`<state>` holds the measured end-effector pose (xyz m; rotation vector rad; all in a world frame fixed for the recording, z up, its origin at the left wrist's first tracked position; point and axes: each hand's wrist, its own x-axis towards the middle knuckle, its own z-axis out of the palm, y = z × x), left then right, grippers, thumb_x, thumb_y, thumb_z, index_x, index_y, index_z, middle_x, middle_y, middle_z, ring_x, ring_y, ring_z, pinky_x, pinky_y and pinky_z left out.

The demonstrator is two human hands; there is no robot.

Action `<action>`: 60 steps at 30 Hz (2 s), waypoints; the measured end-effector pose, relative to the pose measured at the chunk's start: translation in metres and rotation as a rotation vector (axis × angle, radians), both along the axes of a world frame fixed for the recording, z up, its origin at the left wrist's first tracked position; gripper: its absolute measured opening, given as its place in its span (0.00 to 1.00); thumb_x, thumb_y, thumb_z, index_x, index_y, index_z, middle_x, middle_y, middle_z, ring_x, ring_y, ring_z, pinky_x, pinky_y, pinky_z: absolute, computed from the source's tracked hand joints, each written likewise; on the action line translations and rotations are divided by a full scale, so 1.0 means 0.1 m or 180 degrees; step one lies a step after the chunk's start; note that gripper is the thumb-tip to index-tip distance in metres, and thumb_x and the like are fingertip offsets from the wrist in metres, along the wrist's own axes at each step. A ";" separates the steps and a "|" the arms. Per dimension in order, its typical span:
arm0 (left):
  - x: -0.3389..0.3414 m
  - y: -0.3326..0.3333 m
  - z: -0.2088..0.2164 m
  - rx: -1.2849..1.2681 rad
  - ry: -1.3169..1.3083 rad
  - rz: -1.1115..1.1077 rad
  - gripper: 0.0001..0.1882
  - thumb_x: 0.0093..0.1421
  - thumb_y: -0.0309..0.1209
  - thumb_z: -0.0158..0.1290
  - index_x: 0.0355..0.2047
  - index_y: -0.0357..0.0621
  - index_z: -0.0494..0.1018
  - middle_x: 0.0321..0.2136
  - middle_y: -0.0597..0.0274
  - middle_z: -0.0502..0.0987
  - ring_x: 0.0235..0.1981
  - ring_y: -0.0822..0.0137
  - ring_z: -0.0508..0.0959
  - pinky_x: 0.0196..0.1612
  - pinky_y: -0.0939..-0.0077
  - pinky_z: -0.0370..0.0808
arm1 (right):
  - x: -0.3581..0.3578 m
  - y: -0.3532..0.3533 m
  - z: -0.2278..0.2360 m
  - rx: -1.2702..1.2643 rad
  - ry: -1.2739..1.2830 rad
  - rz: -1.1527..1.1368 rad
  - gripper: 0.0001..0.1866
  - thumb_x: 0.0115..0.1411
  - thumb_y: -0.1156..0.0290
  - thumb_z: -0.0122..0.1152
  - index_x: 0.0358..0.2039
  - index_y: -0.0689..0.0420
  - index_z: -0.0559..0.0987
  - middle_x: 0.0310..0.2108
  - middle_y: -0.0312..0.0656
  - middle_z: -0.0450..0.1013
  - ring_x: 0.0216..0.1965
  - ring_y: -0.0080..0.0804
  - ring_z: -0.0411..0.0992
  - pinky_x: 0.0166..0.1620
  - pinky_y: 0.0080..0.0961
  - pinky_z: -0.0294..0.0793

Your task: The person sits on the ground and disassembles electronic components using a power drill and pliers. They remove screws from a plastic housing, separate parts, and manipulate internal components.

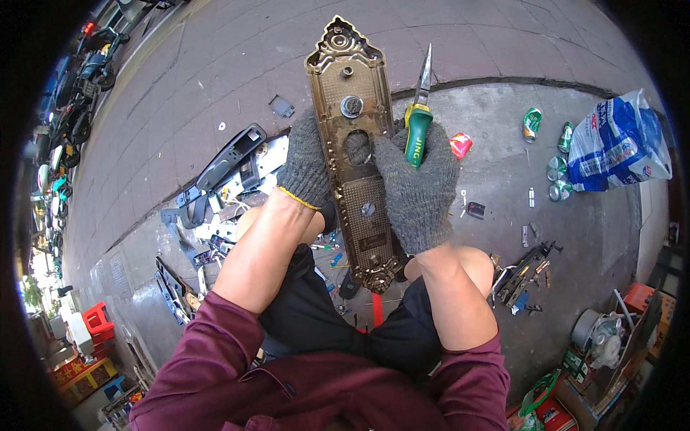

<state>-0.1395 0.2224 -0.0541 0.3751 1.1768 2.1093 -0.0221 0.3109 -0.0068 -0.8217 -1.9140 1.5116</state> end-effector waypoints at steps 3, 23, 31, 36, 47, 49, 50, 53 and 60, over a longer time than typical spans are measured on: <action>-0.03 0.02 -0.05 0.0289 -0.0379 -0.0160 0.13 0.73 0.32 0.48 0.53 0.38 0.73 0.42 0.57 0.81 0.39 0.67 0.82 0.39 0.74 0.83 | 0.02 0.01 0.00 0.0021 0.0033 0.0027 0.11 0.58 0.72 0.71 0.36 0.60 0.76 0.26 0.34 0.73 0.26 0.18 0.71 0.30 0.22 0.73; -0.20 -0.12 0.10 0.0451 -0.1347 -0.0204 0.13 0.72 0.35 0.50 0.48 0.38 0.75 0.38 0.56 0.81 0.34 0.65 0.83 0.32 0.70 0.85 | 0.27 0.40 0.06 0.2961 -0.0406 0.1140 0.18 0.50 0.77 0.71 0.44 0.58 0.80 0.43 0.48 0.77 0.38 0.42 0.79 0.40 0.30 0.79; -0.23 -0.05 -0.04 0.0638 -0.1222 -0.0378 0.14 0.71 0.36 0.51 0.48 0.39 0.75 0.39 0.56 0.81 0.34 0.65 0.83 0.33 0.71 0.86 | 0.24 0.31 0.07 0.2717 -0.0209 0.1165 0.17 0.47 0.77 0.71 0.40 0.58 0.81 0.40 0.51 0.76 0.37 0.50 0.79 0.39 0.34 0.79; -0.26 -0.08 -0.03 0.0490 -0.1248 -0.0065 0.16 0.72 0.37 0.49 0.50 0.37 0.74 0.40 0.54 0.82 0.35 0.64 0.84 0.32 0.71 0.86 | 0.25 0.21 0.08 0.0167 -0.0171 0.0698 0.11 0.60 0.72 0.70 0.40 0.62 0.80 0.33 0.37 0.76 0.33 0.22 0.73 0.36 0.24 0.74; -0.25 -0.10 0.01 0.1126 -0.1325 -0.0469 0.20 0.75 0.41 0.44 0.57 0.40 0.71 0.46 0.53 0.81 0.41 0.63 0.84 0.38 0.72 0.87 | 0.18 0.17 0.00 -0.0719 -0.0303 0.0876 0.14 0.59 0.67 0.71 0.39 0.63 0.81 0.27 0.36 0.75 0.29 0.22 0.73 0.32 0.22 0.73; -0.23 -0.09 0.02 0.0853 -0.0967 -0.0352 0.19 0.75 0.39 0.43 0.58 0.41 0.69 0.49 0.54 0.80 0.42 0.63 0.84 0.39 0.72 0.87 | 0.14 0.17 -0.07 -0.0657 -0.0330 0.0864 0.14 0.59 0.66 0.72 0.40 0.63 0.82 0.27 0.37 0.76 0.29 0.22 0.73 0.33 0.23 0.73; -0.21 -0.10 0.03 0.0613 -0.0654 -0.0246 0.19 0.75 0.38 0.43 0.59 0.42 0.69 0.49 0.54 0.79 0.43 0.64 0.84 0.40 0.71 0.87 | 0.12 0.17 -0.10 -0.0603 -0.0331 0.0878 0.15 0.59 0.66 0.71 0.40 0.63 0.82 0.28 0.37 0.77 0.29 0.23 0.74 0.33 0.24 0.73; -0.17 -0.13 0.09 0.0190 -0.0021 -0.0085 0.17 0.76 0.34 0.41 0.61 0.42 0.67 0.51 0.55 0.78 0.45 0.64 0.83 0.43 0.71 0.86 | 0.11 0.16 -0.14 -0.0067 -0.0239 0.1046 0.16 0.59 0.65 0.70 0.41 0.64 0.82 0.29 0.39 0.78 0.30 0.24 0.75 0.34 0.25 0.74; -0.09 -0.08 0.26 0.0247 -0.0821 0.0221 0.21 0.72 0.44 0.50 0.54 0.39 0.73 0.45 0.53 0.81 0.42 0.61 0.83 0.40 0.66 0.86 | 0.16 0.15 -0.11 -0.0105 -0.0104 0.0930 0.16 0.58 0.65 0.70 0.40 0.64 0.81 0.29 0.43 0.77 0.30 0.28 0.75 0.35 0.30 0.74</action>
